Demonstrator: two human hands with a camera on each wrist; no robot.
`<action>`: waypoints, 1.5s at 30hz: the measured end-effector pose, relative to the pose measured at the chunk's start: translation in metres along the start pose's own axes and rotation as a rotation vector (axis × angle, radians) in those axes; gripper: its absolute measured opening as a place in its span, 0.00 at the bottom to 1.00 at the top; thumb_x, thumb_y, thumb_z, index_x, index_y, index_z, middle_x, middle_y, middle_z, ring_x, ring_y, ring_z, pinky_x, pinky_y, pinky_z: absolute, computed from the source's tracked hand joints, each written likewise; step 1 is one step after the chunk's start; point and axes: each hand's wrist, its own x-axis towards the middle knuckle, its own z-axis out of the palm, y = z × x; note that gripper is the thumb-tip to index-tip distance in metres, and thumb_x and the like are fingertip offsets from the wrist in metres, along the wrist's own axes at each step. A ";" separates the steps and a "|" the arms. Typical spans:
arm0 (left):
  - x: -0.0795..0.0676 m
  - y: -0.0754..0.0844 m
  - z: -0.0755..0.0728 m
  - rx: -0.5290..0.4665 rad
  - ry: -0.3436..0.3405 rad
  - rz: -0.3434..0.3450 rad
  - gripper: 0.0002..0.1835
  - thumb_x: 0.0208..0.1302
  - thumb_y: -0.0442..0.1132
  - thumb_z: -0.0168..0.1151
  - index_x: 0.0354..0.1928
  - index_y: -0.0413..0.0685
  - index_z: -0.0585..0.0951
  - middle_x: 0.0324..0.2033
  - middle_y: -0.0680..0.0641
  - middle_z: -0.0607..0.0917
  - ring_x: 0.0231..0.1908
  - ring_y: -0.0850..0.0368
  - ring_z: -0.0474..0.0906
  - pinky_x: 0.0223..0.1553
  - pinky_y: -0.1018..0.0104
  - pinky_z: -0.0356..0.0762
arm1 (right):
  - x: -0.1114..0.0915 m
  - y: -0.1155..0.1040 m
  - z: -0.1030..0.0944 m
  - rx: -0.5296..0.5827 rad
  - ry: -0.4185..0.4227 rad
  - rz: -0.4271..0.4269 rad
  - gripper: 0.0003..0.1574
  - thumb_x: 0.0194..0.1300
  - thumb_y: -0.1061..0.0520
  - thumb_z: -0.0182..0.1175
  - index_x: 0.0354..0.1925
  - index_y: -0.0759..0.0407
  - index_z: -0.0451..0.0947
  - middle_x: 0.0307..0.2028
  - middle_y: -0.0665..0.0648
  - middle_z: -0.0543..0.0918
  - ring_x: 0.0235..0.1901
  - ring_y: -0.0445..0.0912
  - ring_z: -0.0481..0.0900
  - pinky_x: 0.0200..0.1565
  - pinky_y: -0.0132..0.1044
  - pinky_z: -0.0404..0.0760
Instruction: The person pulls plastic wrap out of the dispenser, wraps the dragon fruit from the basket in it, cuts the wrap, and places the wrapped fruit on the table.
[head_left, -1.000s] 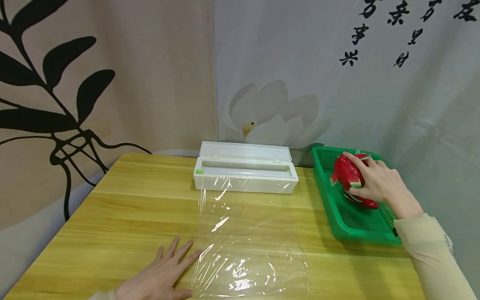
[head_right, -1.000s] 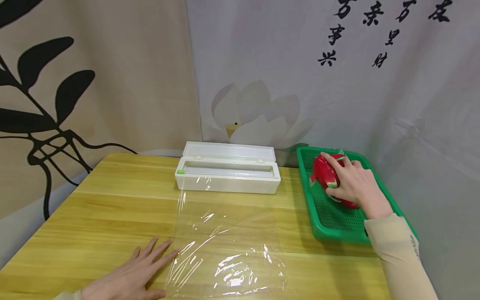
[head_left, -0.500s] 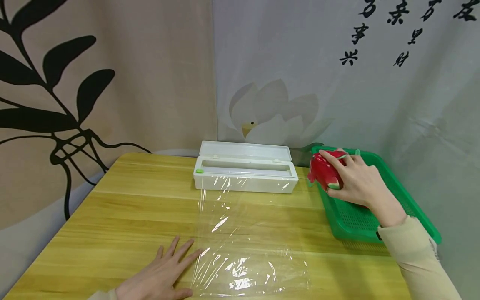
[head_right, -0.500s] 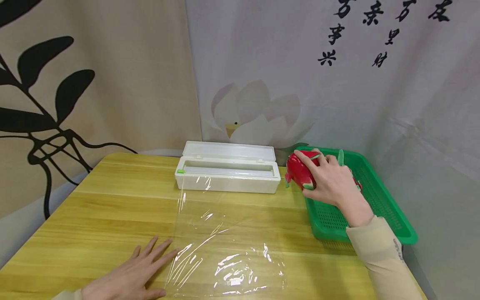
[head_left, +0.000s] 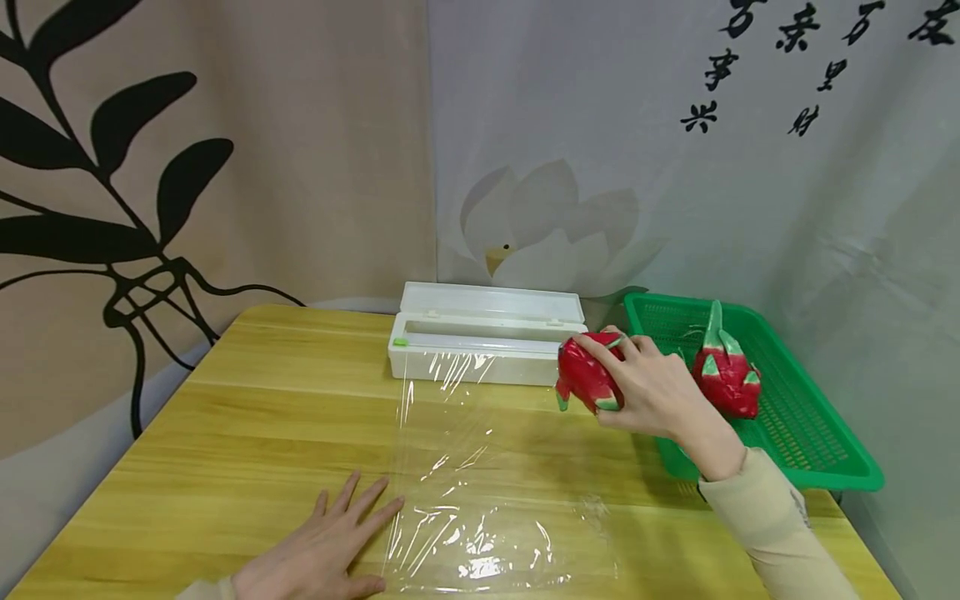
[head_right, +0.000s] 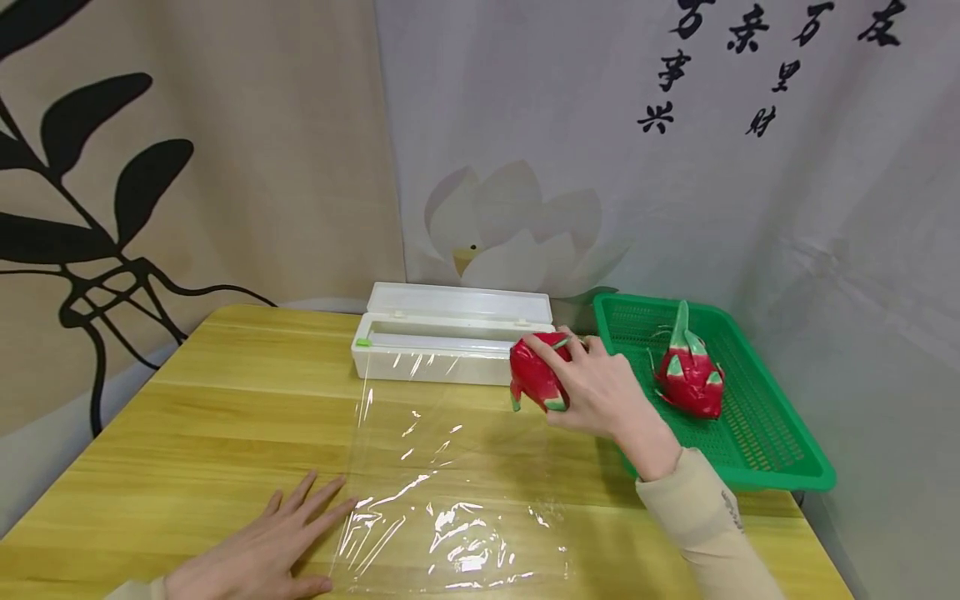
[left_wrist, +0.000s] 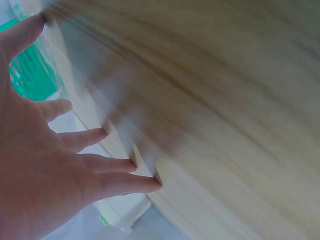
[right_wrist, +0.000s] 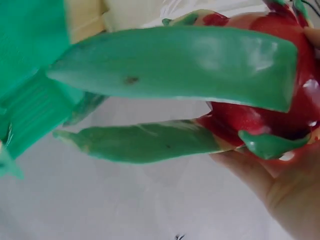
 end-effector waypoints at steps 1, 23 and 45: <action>0.000 0.000 0.000 0.003 0.001 0.002 0.48 0.53 0.69 0.59 0.70 0.49 0.61 0.69 0.32 0.59 0.64 0.18 0.52 0.48 0.17 0.56 | 0.001 -0.005 0.003 0.005 0.003 -0.012 0.61 0.37 0.41 0.74 0.68 0.45 0.59 0.47 0.62 0.80 0.43 0.59 0.77 0.22 0.46 0.81; 0.002 0.002 -0.002 -0.022 -0.045 -0.041 0.48 0.52 0.67 0.61 0.71 0.52 0.60 0.70 0.34 0.58 0.66 0.20 0.50 0.51 0.17 0.54 | 0.018 -0.109 0.049 0.096 -0.062 -0.253 0.57 0.38 0.35 0.67 0.68 0.37 0.60 0.51 0.52 0.79 0.35 0.48 0.77 0.20 0.29 0.66; 0.004 0.002 -0.002 -0.029 -0.056 -0.050 0.49 0.52 0.70 0.59 0.71 0.53 0.60 0.70 0.35 0.58 0.67 0.21 0.50 0.51 0.18 0.54 | 0.012 -0.142 0.058 -0.067 -0.172 -0.328 0.56 0.44 0.27 0.64 0.69 0.26 0.52 0.62 0.56 0.69 0.45 0.52 0.78 0.26 0.32 0.77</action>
